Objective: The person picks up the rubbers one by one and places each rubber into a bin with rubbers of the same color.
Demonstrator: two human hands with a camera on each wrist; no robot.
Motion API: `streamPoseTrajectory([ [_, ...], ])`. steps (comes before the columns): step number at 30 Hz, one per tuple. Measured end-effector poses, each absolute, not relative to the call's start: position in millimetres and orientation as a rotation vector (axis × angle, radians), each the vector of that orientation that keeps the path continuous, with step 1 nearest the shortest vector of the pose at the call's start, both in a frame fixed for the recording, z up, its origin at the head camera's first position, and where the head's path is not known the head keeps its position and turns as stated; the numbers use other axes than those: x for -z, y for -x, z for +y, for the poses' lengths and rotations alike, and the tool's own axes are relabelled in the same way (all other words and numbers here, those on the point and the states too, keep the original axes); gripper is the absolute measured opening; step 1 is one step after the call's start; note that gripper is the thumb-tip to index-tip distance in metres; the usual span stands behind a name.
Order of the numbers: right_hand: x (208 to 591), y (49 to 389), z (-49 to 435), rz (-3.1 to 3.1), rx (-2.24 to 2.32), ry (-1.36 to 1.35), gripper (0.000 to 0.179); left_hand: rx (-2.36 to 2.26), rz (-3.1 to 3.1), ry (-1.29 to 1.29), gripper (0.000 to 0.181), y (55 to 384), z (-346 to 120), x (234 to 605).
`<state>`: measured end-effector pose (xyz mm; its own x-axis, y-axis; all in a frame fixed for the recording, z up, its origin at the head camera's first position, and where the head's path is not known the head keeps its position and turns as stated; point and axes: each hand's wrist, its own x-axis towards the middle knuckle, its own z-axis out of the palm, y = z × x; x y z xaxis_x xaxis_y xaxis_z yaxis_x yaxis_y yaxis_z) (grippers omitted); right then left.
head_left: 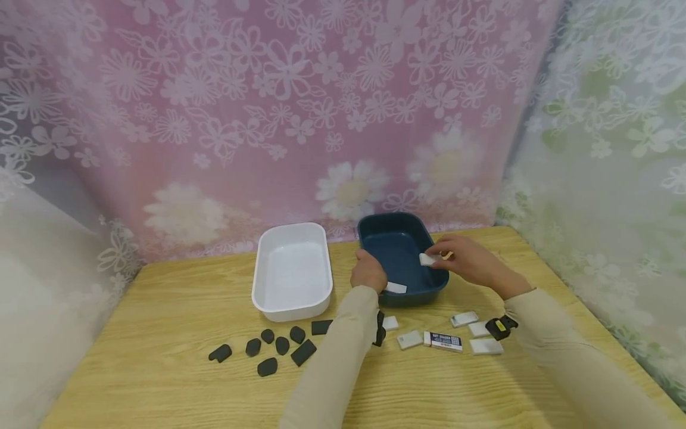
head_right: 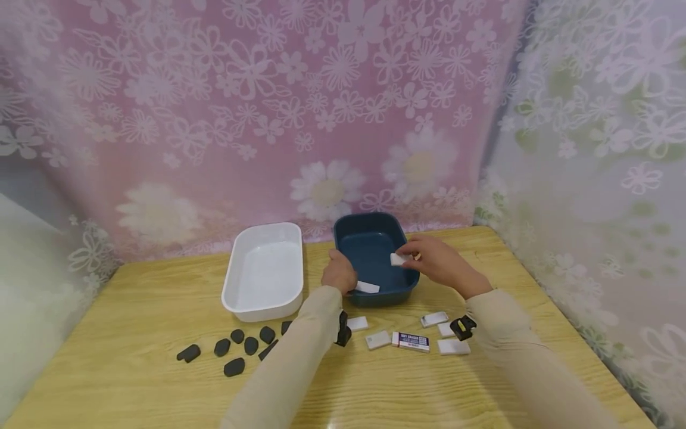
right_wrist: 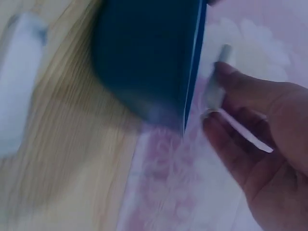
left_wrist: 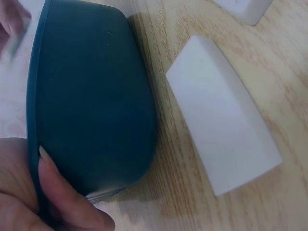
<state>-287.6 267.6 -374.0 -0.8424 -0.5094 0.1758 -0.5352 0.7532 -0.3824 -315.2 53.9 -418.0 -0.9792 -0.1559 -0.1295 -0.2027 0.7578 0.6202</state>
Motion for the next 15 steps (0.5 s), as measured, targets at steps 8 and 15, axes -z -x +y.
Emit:
streamPoseTrajectory([
  [8,384.7,308.8,232.2,-3.066,-0.314,-0.991,0.022,-1.041,2.861,0.289,0.044,317.9,51.4,419.1],
  [15,385.2,308.9,215.3,-3.216,-0.095,-0.909,0.016,-1.019,2.868,0.296,0.046,319.1,52.3,420.5],
])
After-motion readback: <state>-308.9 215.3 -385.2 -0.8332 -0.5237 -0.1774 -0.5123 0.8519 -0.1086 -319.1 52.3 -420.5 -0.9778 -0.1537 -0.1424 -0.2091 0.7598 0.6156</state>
